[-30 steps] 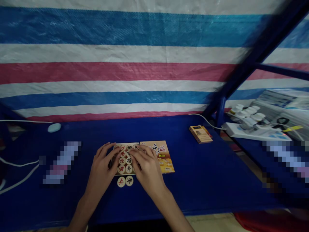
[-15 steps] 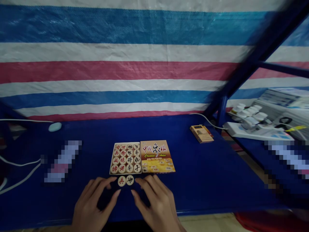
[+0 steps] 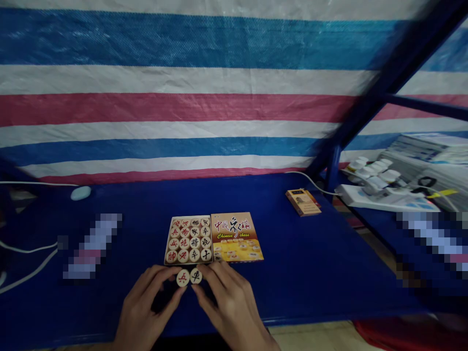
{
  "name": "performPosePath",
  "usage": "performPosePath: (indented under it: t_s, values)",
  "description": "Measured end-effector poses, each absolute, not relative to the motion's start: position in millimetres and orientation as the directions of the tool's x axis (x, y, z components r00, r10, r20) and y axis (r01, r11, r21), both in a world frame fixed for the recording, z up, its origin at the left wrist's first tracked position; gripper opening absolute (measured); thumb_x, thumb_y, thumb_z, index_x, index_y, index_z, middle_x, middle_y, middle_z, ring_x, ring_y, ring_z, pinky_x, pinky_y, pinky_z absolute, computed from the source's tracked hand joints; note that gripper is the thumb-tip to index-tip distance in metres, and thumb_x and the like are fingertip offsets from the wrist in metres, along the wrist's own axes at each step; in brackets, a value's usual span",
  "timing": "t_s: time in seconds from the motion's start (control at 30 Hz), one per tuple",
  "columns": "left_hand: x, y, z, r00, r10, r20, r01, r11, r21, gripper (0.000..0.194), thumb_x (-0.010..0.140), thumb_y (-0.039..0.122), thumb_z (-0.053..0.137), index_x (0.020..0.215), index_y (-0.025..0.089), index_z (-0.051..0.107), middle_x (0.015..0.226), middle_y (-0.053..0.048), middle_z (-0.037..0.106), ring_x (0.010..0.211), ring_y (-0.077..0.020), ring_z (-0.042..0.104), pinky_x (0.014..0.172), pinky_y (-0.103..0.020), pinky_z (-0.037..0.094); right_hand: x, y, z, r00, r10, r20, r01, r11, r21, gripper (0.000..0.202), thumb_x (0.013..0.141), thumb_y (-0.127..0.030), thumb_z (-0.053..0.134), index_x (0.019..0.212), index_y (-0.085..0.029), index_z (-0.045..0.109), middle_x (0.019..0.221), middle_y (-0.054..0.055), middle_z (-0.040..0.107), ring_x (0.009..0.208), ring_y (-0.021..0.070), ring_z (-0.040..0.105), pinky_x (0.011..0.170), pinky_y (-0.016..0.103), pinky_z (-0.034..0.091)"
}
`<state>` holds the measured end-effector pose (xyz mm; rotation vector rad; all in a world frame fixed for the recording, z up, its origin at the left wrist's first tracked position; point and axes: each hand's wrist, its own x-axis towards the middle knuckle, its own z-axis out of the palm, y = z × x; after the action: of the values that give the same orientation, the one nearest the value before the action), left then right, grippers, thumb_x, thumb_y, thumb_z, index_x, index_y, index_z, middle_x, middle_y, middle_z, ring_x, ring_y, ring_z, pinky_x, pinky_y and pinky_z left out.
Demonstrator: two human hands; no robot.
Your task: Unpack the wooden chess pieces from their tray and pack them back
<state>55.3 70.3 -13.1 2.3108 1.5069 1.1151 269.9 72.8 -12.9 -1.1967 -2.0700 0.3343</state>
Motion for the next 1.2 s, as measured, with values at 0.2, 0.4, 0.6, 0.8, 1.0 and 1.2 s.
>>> performPosePath:
  t_s: [0.2, 0.4, 0.6, 0.8, 1.0, 1.2]
  values:
    - [55, 84, -10, 0.228, 0.859, 0.458, 0.659, -0.482, 0.577, 0.021, 0.096, 0.023, 0.062, 0.117, 0.026, 0.062, 0.104, -0.004, 0.069, 0.09, -0.0171, 0.07, 0.081, -0.033, 0.061, 270, 85, -13, -0.275, 0.821, 0.5, 0.601, 0.553, -0.577, 0.034, 0.095, -0.021, 0.065, 0.128, -0.025, 0.061, 0.107, 0.006, 0.071, 0.097, 0.0193, 0.07, 0.086, 0.034, 0.06]
    - [54, 87, -14, 0.244, 0.847, 0.471, 0.649, -0.504, 0.569, 0.023, 0.096, 0.021, 0.062, 0.119, 0.025, 0.061, 0.103, -0.004, 0.069, 0.089, -0.0165, 0.07, 0.081, -0.032, 0.061, 271, 85, -14, -0.267, 0.835, 0.481, 0.557, 0.541, -0.63, 0.036, 0.095, -0.022, 0.065, 0.13, -0.027, 0.061, 0.111, 0.005, 0.071, 0.099, 0.0174, 0.07, 0.089, 0.031, 0.06]
    - [53, 86, -9, 0.22, 0.851, 0.477, 0.614, -0.5, 0.61, 0.021, 0.094, 0.021, 0.065, 0.115, 0.025, 0.063, 0.101, -0.002, 0.068, 0.085, -0.014, 0.069, 0.079, -0.028, 0.06, 271, 85, -9, -0.272, 0.836, 0.476, 0.541, 0.542, -0.643, 0.037, 0.096, -0.022, 0.063, 0.132, -0.027, 0.061, 0.114, 0.005, 0.069, 0.101, 0.0172, 0.069, 0.087, 0.03, 0.059]
    - [52, 93, -11, 0.216, 0.872, 0.44, 0.567, -0.479, 0.67, 0.021, 0.095, 0.024, 0.065, 0.116, 0.027, 0.063, 0.103, -0.001, 0.067, 0.086, -0.0129, 0.068, 0.075, -0.024, 0.058, 271, 91, -11, -0.278, 0.849, 0.448, 0.524, 0.525, -0.67, 0.038, 0.095, -0.024, 0.064, 0.133, -0.026, 0.061, 0.111, 0.005, 0.069, 0.094, 0.0165, 0.068, 0.081, 0.031, 0.059]
    - [50, 91, -13, 0.228, 0.876, 0.425, 0.573, -0.474, 0.669, 0.023, 0.094, 0.024, 0.066, 0.117, 0.028, 0.062, 0.104, -0.001, 0.066, 0.078, -0.0116, 0.065, 0.073, -0.025, 0.057, 272, 88, -13, -0.274, 0.852, 0.446, 0.525, 0.521, -0.673, 0.04, 0.094, -0.022, 0.064, 0.133, -0.028, 0.06, 0.11, 0.004, 0.068, 0.09, 0.0147, 0.067, 0.081, 0.029, 0.058]
    - [49, 93, -13, 0.235, 0.878, 0.416, 0.547, -0.474, 0.691, 0.023, 0.094, 0.023, 0.066, 0.116, 0.029, 0.062, 0.106, 0.0, 0.066, 0.078, -0.011, 0.064, 0.071, -0.024, 0.056, 271, 89, -11, -0.269, 0.853, 0.447, 0.503, 0.52, -0.691, 0.038, 0.094, -0.023, 0.065, 0.132, -0.027, 0.062, 0.11, 0.004, 0.069, 0.089, 0.0154, 0.067, 0.079, 0.03, 0.058]
